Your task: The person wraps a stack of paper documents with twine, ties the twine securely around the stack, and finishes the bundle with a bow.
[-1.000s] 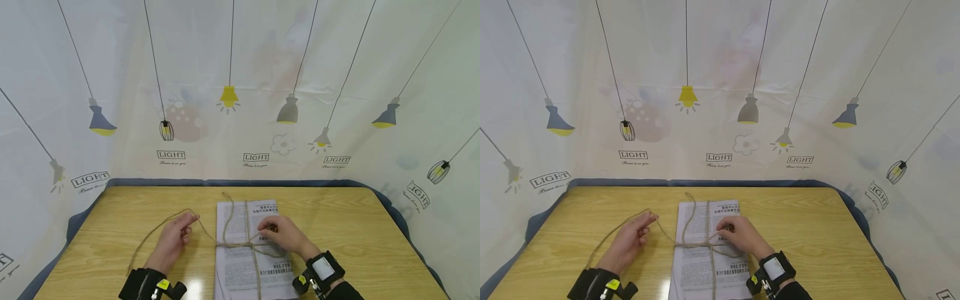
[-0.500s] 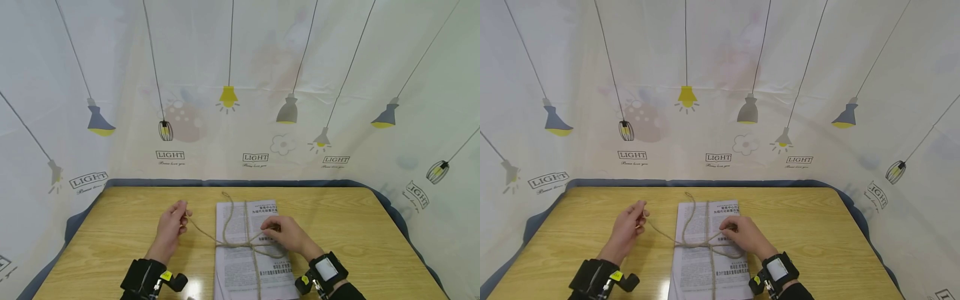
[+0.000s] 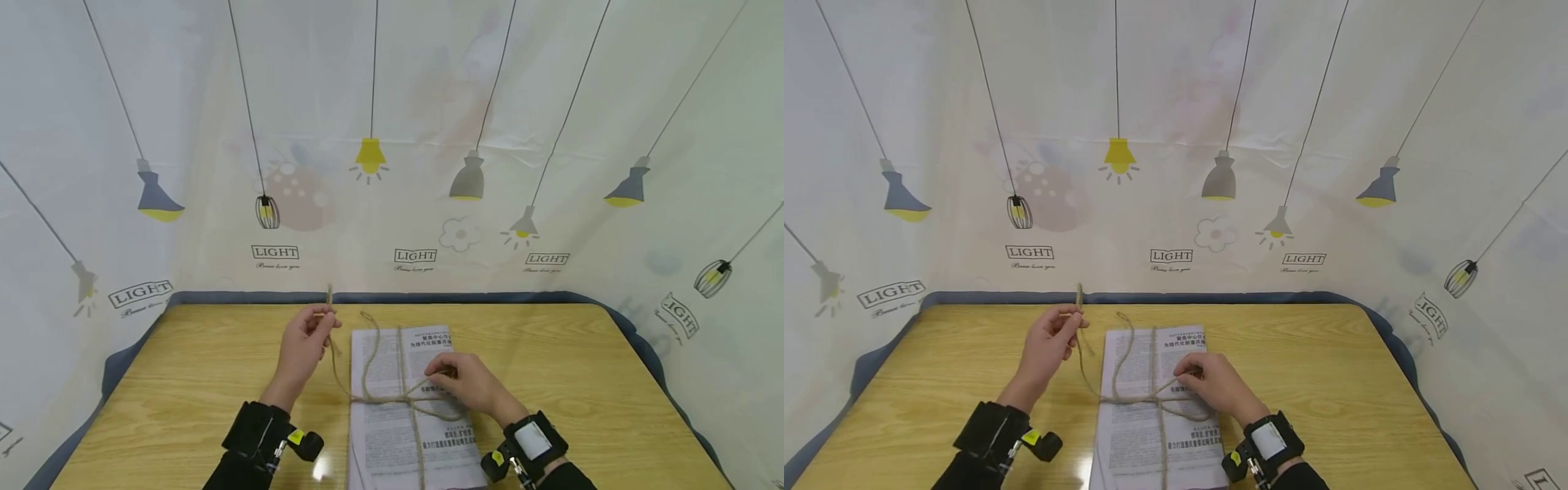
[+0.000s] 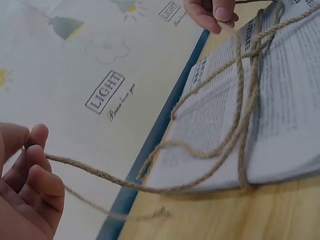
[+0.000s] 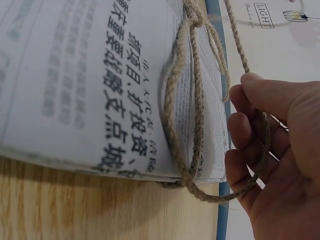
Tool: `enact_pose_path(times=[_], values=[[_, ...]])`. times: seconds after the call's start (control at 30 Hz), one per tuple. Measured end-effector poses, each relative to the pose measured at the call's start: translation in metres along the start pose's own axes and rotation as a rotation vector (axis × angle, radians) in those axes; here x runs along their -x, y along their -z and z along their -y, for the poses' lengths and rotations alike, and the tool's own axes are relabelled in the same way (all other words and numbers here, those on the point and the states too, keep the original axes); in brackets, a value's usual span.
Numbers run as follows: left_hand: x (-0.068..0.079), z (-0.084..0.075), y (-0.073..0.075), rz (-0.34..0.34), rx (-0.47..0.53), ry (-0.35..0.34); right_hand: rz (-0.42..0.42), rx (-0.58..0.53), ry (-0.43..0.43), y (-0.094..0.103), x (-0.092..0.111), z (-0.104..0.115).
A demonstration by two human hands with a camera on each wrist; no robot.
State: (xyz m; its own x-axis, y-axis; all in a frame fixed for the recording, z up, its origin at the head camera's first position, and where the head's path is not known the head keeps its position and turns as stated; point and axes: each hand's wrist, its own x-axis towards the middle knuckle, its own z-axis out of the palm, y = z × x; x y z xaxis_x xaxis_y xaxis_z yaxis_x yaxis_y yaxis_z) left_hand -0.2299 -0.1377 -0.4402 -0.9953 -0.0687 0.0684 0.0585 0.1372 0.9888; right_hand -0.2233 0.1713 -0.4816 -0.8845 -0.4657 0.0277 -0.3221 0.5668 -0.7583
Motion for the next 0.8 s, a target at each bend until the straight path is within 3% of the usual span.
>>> enact_pose_path(times=[0.23,0.37,0.47,0.63,0.7,0.8], values=[[0.001,-0.022,-0.027,0.174,-0.129,-0.260,0.000,0.000,0.005,0.000,-0.001,-0.001],[0.003,-0.029,-0.037,0.217,-0.163,-0.352,0.001,-0.005,0.008,0.000,-0.001,0.000],[0.003,-0.033,-0.040,0.209,-0.133,-0.351,0.005,-0.007,0.005,0.000,0.000,0.000],[-0.001,-0.032,-0.038,0.187,-0.082,-0.279,0.010,-0.009,0.000,0.000,0.000,0.000],[-0.002,-0.029,-0.037,0.202,-0.101,-0.255,0.009,-0.009,0.007,0.000,0.000,0.000],[-0.001,-0.026,-0.037,0.277,-0.155,-0.244,0.005,-0.005,0.005,0.000,0.000,0.000]])
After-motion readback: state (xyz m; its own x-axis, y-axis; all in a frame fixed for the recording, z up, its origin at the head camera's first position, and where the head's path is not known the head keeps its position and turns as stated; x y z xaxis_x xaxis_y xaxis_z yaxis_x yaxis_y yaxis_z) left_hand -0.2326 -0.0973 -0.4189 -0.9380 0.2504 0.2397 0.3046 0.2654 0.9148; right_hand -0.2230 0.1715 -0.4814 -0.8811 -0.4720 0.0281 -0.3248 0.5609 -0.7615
